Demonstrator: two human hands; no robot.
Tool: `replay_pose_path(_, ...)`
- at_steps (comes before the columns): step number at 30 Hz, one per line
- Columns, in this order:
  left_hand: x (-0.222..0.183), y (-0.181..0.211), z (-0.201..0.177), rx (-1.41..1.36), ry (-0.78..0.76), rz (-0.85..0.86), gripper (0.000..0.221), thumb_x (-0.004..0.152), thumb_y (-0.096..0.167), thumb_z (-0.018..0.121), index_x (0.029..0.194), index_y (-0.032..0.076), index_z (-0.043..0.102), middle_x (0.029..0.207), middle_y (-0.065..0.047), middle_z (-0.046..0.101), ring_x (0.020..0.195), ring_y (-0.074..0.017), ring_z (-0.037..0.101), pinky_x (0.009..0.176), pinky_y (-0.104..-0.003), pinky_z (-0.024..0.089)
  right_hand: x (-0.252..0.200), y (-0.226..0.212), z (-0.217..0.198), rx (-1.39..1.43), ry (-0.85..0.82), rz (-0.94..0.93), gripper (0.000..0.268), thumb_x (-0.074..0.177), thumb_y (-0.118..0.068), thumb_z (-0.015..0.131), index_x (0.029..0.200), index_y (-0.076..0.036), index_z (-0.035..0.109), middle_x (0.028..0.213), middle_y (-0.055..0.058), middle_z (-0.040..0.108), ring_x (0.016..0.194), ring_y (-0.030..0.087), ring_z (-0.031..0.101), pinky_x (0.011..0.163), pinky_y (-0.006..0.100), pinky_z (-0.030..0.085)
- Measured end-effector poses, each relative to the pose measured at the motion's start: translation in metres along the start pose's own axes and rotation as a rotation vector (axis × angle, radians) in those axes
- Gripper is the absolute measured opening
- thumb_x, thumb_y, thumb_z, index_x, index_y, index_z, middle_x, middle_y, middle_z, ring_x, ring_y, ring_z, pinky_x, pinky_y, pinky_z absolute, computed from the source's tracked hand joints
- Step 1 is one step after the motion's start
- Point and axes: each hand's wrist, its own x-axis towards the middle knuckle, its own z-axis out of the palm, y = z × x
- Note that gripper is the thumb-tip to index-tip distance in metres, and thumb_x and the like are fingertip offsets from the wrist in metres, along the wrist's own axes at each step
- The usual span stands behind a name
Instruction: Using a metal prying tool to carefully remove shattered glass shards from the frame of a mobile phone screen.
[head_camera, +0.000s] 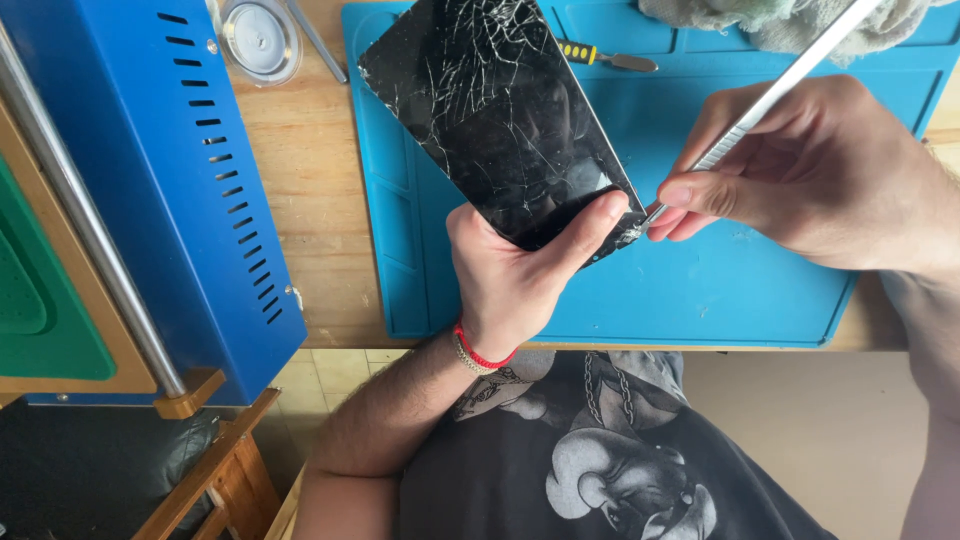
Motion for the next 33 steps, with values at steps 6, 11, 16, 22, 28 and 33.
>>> replay_pose_path(6,0.003,0.006,-0.005,0.040,-0.047,-0.004,0.015,0.096,0.020,0.083,0.090,0.007,0.080,0.090,-0.002,0.082,0.085,-0.0087,0.078,0.080,-0.027,0.065,0.001,-0.001,-0.004,-0.081,-0.078,-0.012,0.011,0.090,-0.008,0.080,0.090,0.003,0.083,0.084,0.015,0.088,0.077,0.025,0.094,0.074,0.034,0.081)
replay_pose_path(11,0.005,0.004,-0.006,-0.087,-0.008,-0.077,0.015,0.096,0.018,0.083,0.089,0.007,0.076,0.086,0.001,0.078,0.079,-0.0071,0.072,0.073,-0.026,0.063,-0.005,0.003,0.004,-0.102,-0.154,-0.027,0.013,0.090,-0.011,0.081,0.090,0.000,0.087,0.082,0.007,0.089,0.080,0.019,0.095,0.076,0.030,0.081)
replay_pose_path(16,0.003,-0.006,-0.002,-0.195,0.112,-0.092,0.010,0.095,0.009,0.085,0.099,0.001,0.083,0.102,-0.012,0.084,0.097,-0.0165,0.082,0.090,-0.029,0.073,-0.018,-0.005,0.016,-0.004,0.183,-0.243,0.012,0.104,0.006,0.069,0.098,0.016,0.071,0.096,0.025,0.075,0.087,0.035,0.085,0.077,0.035,0.075)
replay_pose_path(22,0.001,-0.003,0.000,-0.180,0.129,-0.055,0.006,0.098,0.012,0.084,0.101,0.007,0.082,0.105,-0.005,0.084,0.099,-0.0112,0.080,0.096,-0.028,0.070,-0.013,0.002,0.025,0.033,0.223,-0.271,0.016,0.110,0.007,0.066,0.098,0.018,0.067,0.095,0.027,0.073,0.085,0.037,0.084,0.076,0.037,0.075)
replay_pose_path(28,0.002,-0.002,0.002,-0.230,0.135,-0.090,0.007,0.097,0.009,0.084,0.100,0.004,0.083,0.105,-0.010,0.084,0.097,-0.0135,0.081,0.093,-0.028,0.071,-0.012,0.000,0.025,-0.029,0.249,-0.304,0.017,0.112,0.011,0.065,0.099,0.023,0.066,0.097,0.032,0.073,0.084,0.039,0.081,0.077,0.038,0.073)
replay_pose_path(33,0.002,-0.003,0.001,-0.215,0.129,-0.089,0.006,0.097,0.009,0.085,0.100,0.004,0.082,0.104,-0.009,0.084,0.097,-0.0132,0.081,0.092,-0.028,0.072,-0.010,0.003,0.028,-0.042,0.230,-0.299,0.015,0.110,0.010,0.068,0.100,0.021,0.066,0.096,0.030,0.073,0.084,0.037,0.082,0.078,0.036,0.072)
